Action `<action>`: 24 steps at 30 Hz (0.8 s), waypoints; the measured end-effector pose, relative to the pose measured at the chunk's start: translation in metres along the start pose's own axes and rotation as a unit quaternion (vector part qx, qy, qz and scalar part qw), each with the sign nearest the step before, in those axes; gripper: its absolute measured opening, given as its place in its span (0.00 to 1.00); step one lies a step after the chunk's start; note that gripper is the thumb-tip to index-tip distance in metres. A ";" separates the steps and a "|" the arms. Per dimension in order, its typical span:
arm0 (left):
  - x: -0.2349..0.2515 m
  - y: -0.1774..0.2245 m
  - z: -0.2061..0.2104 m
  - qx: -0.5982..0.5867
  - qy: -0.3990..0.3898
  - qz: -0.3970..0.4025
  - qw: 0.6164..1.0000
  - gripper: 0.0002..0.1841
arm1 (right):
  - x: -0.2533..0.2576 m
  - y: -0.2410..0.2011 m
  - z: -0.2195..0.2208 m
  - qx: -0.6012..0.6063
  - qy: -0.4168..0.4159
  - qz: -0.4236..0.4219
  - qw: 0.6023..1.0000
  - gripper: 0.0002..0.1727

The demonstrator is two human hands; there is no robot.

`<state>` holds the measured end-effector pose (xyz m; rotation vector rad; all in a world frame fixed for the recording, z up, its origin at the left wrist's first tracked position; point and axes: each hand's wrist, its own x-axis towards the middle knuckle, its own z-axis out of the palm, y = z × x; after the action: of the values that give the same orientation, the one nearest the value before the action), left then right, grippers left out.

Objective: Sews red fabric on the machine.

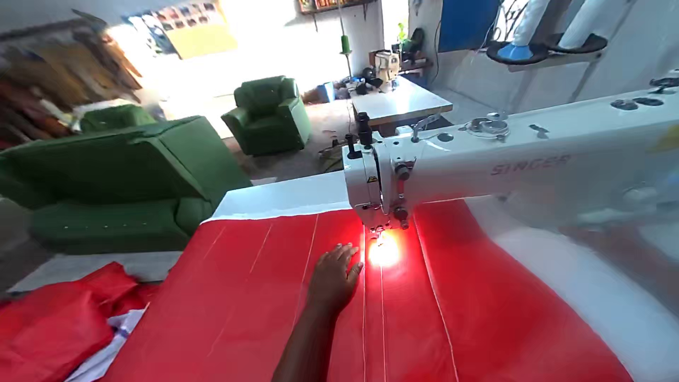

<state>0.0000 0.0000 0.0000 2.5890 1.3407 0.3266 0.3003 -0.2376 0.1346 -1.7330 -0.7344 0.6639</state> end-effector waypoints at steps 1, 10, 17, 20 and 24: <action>-0.005 0.000 -0.001 0.004 -0.001 -0.003 1.000 0.25 | 0.009 0.011 -0.013 -0.022 -0.044 0.021 0.999 0.20; -0.053 -0.002 -0.008 0.014 0.007 -0.028 0.999 0.26 | 0.034 0.055 -0.027 -0.429 -0.360 -0.158 0.813 0.37; -0.090 -0.001 -0.003 0.018 0.032 -0.019 0.999 0.27 | -0.029 0.048 0.003 -0.522 -0.466 -0.072 0.711 0.30; -0.106 0.003 -0.002 0.015 0.038 -0.024 0.999 0.27 | -0.012 0.059 0.005 -0.559 -0.552 -0.071 0.614 0.30; -0.111 0.005 -0.005 0.013 0.026 -0.032 0.999 0.26 | 0.014 0.011 0.020 -0.625 -0.584 -0.087 0.511 0.19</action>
<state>-0.0597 -0.0931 -0.0052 2.5696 1.4510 0.3708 0.2961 -0.2166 0.1174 -2.1175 -2.8927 1.3352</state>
